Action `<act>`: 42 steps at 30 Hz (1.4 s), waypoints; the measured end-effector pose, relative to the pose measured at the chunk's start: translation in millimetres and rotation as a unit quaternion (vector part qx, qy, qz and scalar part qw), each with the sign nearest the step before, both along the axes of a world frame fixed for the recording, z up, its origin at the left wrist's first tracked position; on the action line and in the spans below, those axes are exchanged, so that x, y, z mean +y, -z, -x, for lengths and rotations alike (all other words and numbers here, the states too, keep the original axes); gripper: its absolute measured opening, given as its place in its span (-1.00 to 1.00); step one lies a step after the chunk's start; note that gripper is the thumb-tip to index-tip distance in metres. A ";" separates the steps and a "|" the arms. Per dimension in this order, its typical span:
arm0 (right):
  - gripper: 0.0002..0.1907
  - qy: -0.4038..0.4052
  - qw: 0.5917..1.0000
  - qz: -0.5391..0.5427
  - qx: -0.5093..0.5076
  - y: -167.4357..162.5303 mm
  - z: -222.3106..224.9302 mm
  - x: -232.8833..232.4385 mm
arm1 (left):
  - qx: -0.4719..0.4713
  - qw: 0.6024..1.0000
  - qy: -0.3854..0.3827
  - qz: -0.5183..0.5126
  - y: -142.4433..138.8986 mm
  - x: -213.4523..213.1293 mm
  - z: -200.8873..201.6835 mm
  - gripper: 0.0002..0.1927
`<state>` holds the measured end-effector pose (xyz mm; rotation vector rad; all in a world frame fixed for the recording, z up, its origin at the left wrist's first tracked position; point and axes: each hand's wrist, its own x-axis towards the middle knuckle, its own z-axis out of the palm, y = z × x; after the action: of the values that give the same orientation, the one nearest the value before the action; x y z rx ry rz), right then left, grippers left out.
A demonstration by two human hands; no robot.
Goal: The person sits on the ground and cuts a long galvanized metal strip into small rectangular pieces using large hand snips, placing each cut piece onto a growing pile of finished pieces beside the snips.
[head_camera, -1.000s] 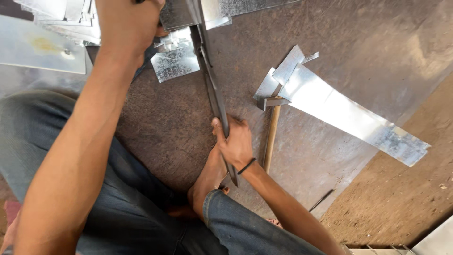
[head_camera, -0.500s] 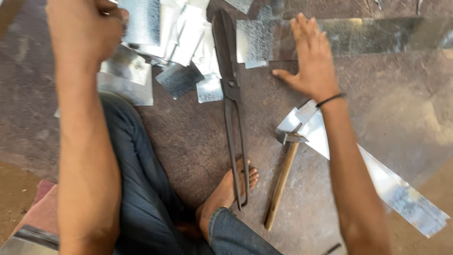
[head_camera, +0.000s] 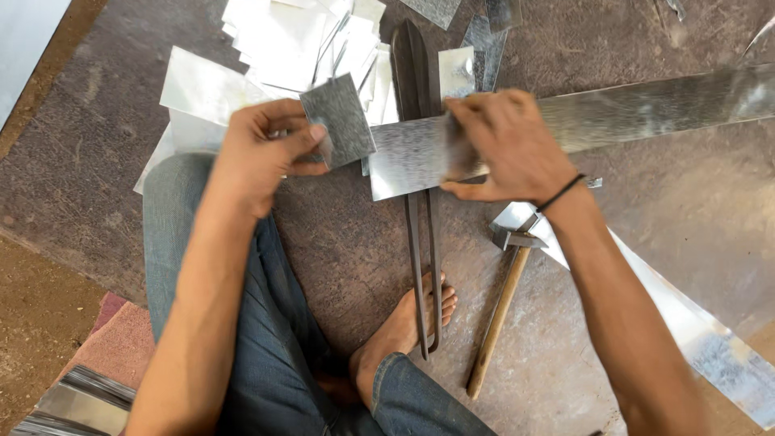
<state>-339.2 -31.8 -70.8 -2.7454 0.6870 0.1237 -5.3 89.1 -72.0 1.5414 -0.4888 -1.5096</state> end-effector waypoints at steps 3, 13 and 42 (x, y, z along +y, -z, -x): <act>0.15 -0.011 0.995 0.096 -0.025 1.8 -21.6 20.7 | -0.064 0.997 0.033 -0.022 12.1 14.8 20.6 -0.74; -0.37 0.153 0.969 -0.002 -0.192 7.9 -50.6 94.1 | -0.086 0.991 0.100 -0.019 15.7 6.7 50.5 -0.81; -0.50 0.496 0.761 -0.337 -0.248 -44.0 6.9 250.8 | -0.406 0.830 0.092 0.372 27.3 -134.6 23.0 -0.75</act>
<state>-346.1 218.9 -26.7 -1.3630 1.4494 -0.4793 -28.3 -45.5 -99.3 1.4222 -1.5460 -0.5427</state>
